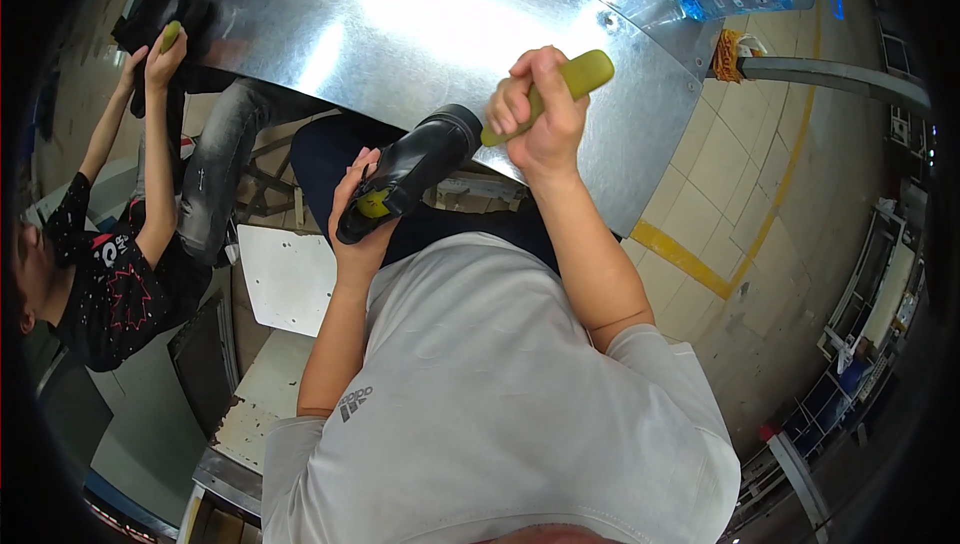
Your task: Clean and inspect boots at a shoe manufacturing station.
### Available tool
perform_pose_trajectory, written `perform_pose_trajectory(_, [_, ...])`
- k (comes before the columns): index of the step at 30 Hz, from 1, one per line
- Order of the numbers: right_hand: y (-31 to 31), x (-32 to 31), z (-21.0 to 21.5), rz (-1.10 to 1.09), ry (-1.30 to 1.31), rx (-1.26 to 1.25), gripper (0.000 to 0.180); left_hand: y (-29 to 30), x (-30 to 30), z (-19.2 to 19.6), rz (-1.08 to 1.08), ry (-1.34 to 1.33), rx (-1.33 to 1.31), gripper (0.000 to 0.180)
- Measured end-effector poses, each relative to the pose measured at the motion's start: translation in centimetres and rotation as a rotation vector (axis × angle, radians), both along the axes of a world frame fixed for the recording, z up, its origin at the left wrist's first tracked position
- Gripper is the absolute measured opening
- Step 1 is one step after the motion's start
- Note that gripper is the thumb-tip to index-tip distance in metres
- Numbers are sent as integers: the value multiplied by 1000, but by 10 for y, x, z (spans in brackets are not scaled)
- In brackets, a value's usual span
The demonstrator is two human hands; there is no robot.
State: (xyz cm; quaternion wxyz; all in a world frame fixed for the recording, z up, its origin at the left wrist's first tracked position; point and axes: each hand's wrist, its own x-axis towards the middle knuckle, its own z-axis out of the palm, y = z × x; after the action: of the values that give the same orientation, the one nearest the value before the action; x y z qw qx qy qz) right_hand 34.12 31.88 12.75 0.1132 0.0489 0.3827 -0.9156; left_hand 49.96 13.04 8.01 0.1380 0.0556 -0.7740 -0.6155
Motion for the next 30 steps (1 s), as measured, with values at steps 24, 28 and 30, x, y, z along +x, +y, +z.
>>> perform_pose_trajectory(24, [39,-32,7,-122,163,93,30,14,-33,53,-255,30,-339,49])
perform_pose_trajectory(28, [96,-33,25,-191,336,171,33,37,-49,64,-411,303,-667,32])
perform_pose_trajectory(30, [103,-26,25,-230,321,204,26,46,-59,47,-417,390,-704,30])
